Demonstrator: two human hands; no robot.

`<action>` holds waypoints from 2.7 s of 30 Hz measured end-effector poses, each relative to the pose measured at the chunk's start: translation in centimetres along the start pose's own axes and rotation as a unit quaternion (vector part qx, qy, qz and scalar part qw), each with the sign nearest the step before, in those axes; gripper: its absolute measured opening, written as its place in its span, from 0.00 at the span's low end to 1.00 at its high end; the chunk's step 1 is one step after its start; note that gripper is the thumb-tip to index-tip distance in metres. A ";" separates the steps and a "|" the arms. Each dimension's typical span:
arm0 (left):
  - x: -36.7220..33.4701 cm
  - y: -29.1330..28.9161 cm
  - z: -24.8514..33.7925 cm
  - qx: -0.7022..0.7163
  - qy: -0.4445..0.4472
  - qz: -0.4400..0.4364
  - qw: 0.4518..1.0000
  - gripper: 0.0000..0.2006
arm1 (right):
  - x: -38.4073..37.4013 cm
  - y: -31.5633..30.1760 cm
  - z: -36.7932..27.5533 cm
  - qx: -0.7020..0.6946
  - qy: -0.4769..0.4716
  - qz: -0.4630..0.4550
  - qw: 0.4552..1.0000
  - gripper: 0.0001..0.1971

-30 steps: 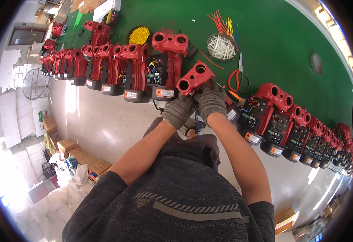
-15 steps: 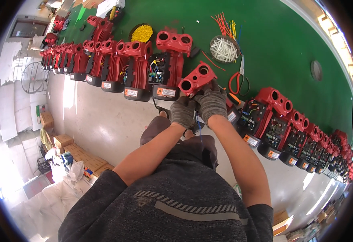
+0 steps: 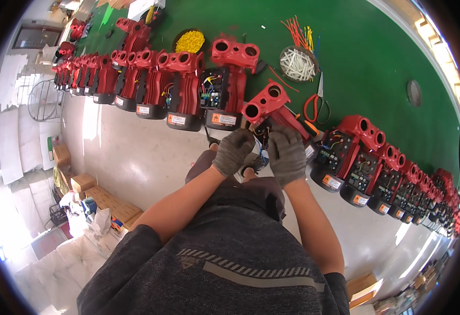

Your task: The person connects electrical wires to terminal blocks on a series of red industrial pump units using pliers and by hand.

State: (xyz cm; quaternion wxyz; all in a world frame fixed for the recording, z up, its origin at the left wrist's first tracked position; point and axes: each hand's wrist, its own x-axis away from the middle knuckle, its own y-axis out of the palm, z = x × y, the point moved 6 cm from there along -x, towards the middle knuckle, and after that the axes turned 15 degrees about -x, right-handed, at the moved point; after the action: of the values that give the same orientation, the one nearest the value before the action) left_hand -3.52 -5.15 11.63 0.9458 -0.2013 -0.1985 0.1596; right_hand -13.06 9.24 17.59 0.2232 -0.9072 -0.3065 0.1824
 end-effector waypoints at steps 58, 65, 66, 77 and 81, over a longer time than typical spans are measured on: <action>3.3 -16.1 13.1 -0.149 0.520 -0.177 0.822 0.12 | 1.3 1.4 -19.4 -0.005 0.104 0.056 0.993 0.08; 6.4 -18.1 15.4 -0.280 0.657 -0.160 0.681 0.13 | 4.8 4.3 -19.6 -0.541 0.324 0.154 0.761 0.13; 6.5 -18.2 15.2 -0.280 0.657 -0.157 0.682 0.13 | 5.2 5.0 -19.7 -0.614 0.339 0.183 0.689 0.14; 1.7 -20.7 10.7 -0.162 0.521 -0.141 0.826 0.08 | 10.4 -0.8 -17.2 -0.339 0.309 0.259 0.850 0.14; 2.8 -19.7 12.0 -0.146 0.504 -0.162 0.836 0.05 | 3.6 1.3 -21.8 -0.117 0.113 0.194 0.967 0.23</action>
State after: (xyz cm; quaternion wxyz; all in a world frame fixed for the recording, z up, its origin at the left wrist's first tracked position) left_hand -1.98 -17.34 31.28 0.8870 -0.3549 0.2546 -0.1498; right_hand 0.45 4.26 34.45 0.1093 -0.9838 -0.1161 0.0814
